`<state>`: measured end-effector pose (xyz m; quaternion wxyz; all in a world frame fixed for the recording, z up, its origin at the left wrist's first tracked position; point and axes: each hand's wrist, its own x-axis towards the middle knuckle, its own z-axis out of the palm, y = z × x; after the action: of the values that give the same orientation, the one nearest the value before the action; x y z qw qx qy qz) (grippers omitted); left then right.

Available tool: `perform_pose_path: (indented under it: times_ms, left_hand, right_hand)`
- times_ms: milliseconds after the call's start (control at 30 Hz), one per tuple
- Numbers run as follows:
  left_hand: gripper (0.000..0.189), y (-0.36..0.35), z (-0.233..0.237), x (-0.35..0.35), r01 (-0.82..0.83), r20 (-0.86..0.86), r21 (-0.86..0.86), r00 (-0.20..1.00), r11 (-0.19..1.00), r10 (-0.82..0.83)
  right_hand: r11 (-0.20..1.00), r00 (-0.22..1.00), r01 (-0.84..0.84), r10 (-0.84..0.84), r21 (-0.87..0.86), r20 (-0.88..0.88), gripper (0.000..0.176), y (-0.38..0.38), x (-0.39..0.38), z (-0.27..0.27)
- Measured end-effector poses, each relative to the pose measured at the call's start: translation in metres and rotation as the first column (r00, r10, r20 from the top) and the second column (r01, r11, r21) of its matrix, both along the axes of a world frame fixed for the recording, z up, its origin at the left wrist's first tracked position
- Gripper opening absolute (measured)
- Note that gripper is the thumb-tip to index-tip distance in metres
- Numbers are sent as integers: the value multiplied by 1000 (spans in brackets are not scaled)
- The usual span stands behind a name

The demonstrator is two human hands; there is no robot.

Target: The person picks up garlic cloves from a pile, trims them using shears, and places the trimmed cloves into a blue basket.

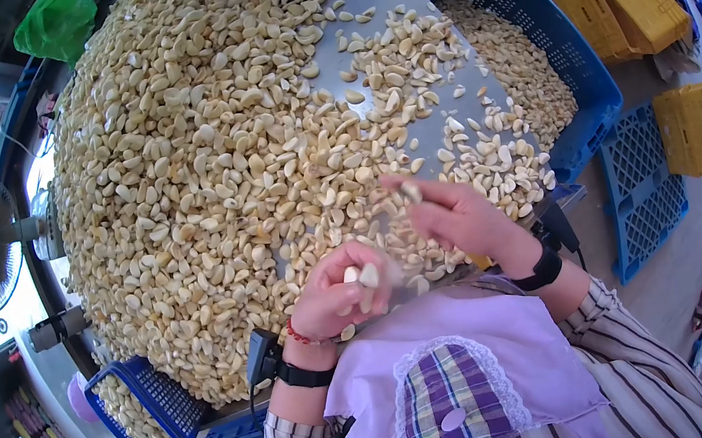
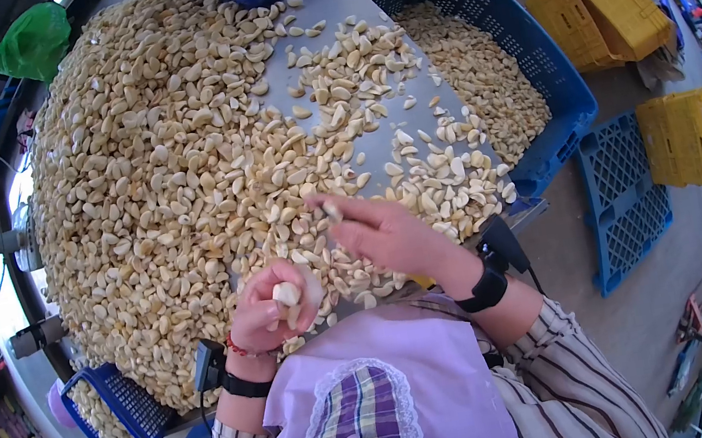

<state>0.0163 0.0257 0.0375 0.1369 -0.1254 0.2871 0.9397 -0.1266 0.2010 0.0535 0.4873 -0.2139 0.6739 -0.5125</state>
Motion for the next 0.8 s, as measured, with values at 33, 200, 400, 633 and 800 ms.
perform_pose_path:
  times_ms: [33,200,400,633,800]
  left_hand:
    - [18,3,5,-7,-129,24,40,991,991,128]
    - [26,0,-28,-42,-172,-135,-980,946,-104,-296]
    - [12,4,-64,-55,-233,-136,-933,934,-275,-330]
    - [21,-14,-13,-34,-1,256,-676,937,737,236]
    - [27,-91,31,67,-669,-216,-699,534,252,817]
  right_hand:
    - [986,981,154,-144,-66,133,43,5,-6,0]
    - [873,885,446,-398,-196,240,40,12,-26,1]
    - [868,891,446,-409,-219,197,42,17,-23,6]
    - [946,957,289,-284,-145,56,44,21,-17,-3]
    - [857,877,477,-479,-198,40,42,29,-36,12]
